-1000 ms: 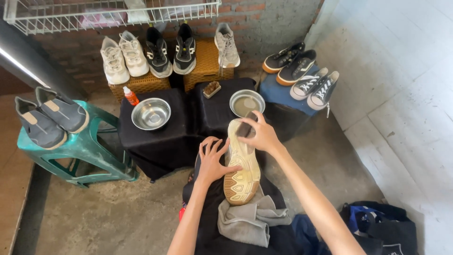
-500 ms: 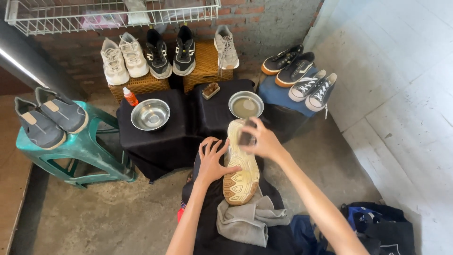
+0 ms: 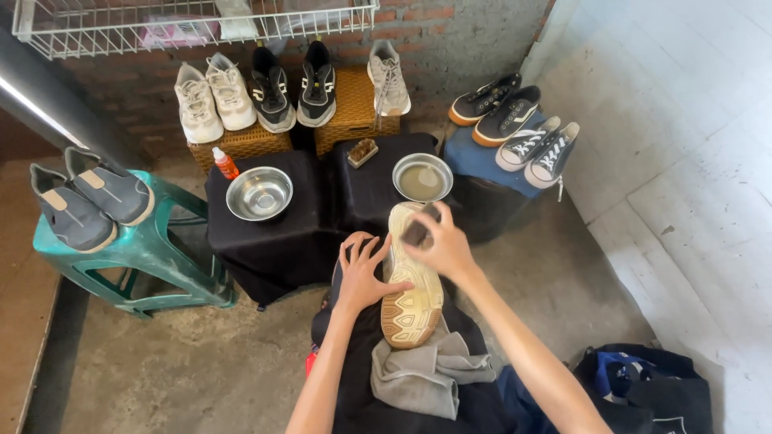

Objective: The person scrubs the sole of a beige sneaker with a brush, repeatedly dipping it into a metal bowl of water. They then wipe the sole with a cloth and continue scrubbing the shoe's surface.

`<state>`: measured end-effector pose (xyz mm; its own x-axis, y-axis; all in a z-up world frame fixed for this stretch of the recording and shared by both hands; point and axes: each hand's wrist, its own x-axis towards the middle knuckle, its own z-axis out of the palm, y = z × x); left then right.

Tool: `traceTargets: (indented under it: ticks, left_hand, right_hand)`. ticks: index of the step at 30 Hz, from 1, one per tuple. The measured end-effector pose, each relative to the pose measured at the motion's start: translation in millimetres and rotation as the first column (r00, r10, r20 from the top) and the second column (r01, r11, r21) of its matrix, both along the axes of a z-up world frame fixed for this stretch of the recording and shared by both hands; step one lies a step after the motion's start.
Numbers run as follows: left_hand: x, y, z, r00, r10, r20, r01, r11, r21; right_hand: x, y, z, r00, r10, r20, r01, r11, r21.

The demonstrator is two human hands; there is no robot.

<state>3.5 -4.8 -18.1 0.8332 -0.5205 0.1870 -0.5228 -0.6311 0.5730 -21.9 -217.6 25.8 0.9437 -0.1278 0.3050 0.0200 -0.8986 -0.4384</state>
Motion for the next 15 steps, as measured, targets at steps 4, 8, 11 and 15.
traceTargets:
  ticks: [4, 8, 11, 15]
  left_hand:
    - [6, 2, -27, 0.999, -0.012, 0.029, 0.01, 0.999, 0.044]
    - [-2, 2, -3, 0.999, 0.011, 0.035, -0.011, 1.0, -0.012]
    - [5, 0, -9, 0.999, 0.009, 0.042, -0.008, 1.0, -0.013]
    - [9, 4, -39, 0.996, 0.002, 0.087, -0.004, 1.0, 0.021]
  right_hand:
    - [-36, 15, -12, 0.98, 0.185, -0.073, -0.185, 0.983, 0.015]
    - [-21, 0, 3, 0.994, 0.097, -0.04, -0.1, 0.993, -0.067]
    - [-25, 19, 14, 0.997, 0.077, -0.017, -0.078, 0.997, -0.004]
    - [-53, 44, 15, 0.96, 0.275, -0.06, -0.271, 0.961, 0.06]
